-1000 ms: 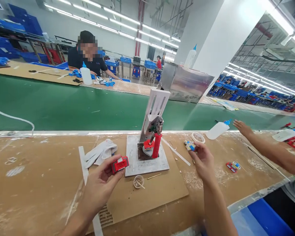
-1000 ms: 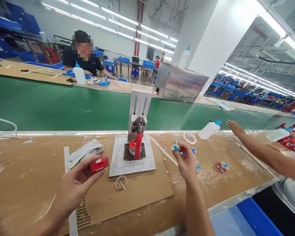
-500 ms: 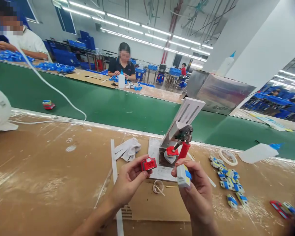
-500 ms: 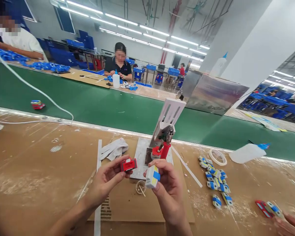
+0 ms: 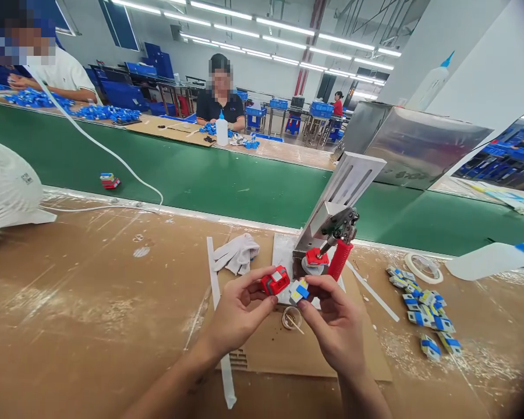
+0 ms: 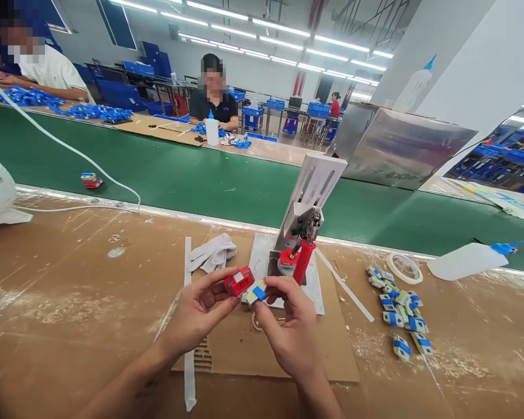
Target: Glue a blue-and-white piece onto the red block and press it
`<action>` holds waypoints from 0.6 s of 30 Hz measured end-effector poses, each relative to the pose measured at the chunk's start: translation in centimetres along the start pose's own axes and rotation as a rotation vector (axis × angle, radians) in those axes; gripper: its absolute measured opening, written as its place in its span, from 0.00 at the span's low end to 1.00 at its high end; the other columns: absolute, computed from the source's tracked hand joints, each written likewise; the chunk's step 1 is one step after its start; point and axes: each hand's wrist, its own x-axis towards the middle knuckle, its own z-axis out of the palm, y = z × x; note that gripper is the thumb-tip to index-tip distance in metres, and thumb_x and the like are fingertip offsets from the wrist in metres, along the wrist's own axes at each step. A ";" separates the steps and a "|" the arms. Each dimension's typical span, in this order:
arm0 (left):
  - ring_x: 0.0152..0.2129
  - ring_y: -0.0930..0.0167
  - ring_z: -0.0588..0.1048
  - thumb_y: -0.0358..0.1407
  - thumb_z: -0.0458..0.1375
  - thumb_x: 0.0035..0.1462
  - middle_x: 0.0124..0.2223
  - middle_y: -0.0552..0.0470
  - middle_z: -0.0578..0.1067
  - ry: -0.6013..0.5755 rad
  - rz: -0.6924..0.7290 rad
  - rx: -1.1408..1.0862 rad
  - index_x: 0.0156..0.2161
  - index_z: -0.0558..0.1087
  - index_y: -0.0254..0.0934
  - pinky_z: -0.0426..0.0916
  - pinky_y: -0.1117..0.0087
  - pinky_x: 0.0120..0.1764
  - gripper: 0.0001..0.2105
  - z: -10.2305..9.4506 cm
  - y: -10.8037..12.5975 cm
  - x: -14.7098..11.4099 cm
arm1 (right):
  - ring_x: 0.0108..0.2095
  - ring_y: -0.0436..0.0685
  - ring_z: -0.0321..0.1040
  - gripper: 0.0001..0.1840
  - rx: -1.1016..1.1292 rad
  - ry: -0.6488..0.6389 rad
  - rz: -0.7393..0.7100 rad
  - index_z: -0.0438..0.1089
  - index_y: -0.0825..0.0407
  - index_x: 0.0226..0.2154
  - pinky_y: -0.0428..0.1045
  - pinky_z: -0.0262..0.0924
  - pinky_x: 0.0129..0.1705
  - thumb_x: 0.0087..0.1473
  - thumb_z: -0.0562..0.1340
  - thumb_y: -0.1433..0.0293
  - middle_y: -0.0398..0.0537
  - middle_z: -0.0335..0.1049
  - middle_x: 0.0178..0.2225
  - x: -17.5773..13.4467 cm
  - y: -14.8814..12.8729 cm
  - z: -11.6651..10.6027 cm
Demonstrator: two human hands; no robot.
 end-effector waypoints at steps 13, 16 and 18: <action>0.54 0.68 0.76 0.25 0.62 0.57 0.59 0.52 0.75 -0.046 0.292 0.375 0.60 0.72 0.48 0.75 0.72 0.53 0.27 -0.2 0.4 -0.7 | 0.34 0.47 0.71 0.18 -0.207 -0.058 -0.102 0.71 0.42 0.48 0.42 0.69 0.36 0.57 0.66 0.74 0.40 0.73 0.36 0.4 -0.1 0.5; 0.56 0.63 0.74 0.29 0.71 0.47 0.58 0.48 0.76 -0.065 0.367 0.401 0.59 0.74 0.42 0.75 0.71 0.54 0.31 -0.4 1.1 -0.9 | 0.35 0.46 0.73 0.17 -0.264 -0.089 -0.154 0.72 0.43 0.49 0.41 0.70 0.38 0.58 0.66 0.73 0.42 0.74 0.39 0.2 0.0 0.3; 0.53 0.62 0.77 0.32 0.73 0.45 0.55 0.44 0.77 -0.021 0.333 0.378 0.55 0.76 0.38 0.76 0.71 0.52 0.29 -0.3 1.2 -0.8 | 0.35 0.46 0.74 0.14 -0.336 -0.065 -0.258 0.72 0.47 0.48 0.39 0.70 0.39 0.60 0.65 0.73 0.43 0.75 0.38 0.2 0.2 0.6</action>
